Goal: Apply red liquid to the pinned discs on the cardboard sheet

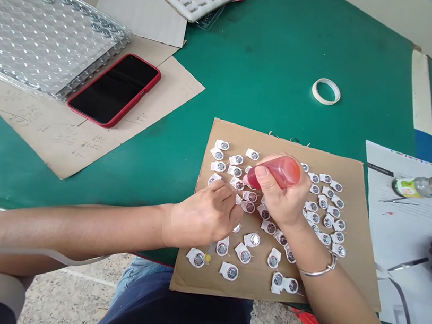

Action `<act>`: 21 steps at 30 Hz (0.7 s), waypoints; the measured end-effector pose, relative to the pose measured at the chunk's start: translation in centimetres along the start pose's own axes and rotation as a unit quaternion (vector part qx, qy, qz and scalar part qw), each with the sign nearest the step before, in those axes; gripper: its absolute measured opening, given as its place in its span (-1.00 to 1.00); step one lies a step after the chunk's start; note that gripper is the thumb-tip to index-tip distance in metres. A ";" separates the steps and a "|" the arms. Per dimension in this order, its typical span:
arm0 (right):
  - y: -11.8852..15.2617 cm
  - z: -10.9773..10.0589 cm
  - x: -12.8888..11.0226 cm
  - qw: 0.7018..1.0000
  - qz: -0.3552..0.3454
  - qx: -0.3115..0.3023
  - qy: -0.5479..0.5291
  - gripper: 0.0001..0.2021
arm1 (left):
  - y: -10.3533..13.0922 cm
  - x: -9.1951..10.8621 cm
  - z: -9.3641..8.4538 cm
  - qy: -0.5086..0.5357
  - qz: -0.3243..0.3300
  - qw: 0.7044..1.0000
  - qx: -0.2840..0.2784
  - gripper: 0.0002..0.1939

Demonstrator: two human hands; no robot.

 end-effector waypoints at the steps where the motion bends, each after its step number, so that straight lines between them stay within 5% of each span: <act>1: 0.0 0.0 0.0 1.000 -0.001 0.002 -0.001 -0.81 | 0.0 0.0 0.0 0.000 0.001 1.000 -0.002 -0.81; 21: -0.3 -0.8 -0.5 0.998 -0.034 0.029 0.039 -0.79 | -0.2 -0.3 -0.1 0.027 0.012 0.999 -0.046 -0.80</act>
Point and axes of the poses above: each hand's wrist, its own y-axis away from the middle knuckle, its own z-axis out of the palm, x = y × z, the point moved 6 cm from there along -y, towards the middle knuckle, and after that the axes turned 13 degrees about -x, right-handed, at the moved point
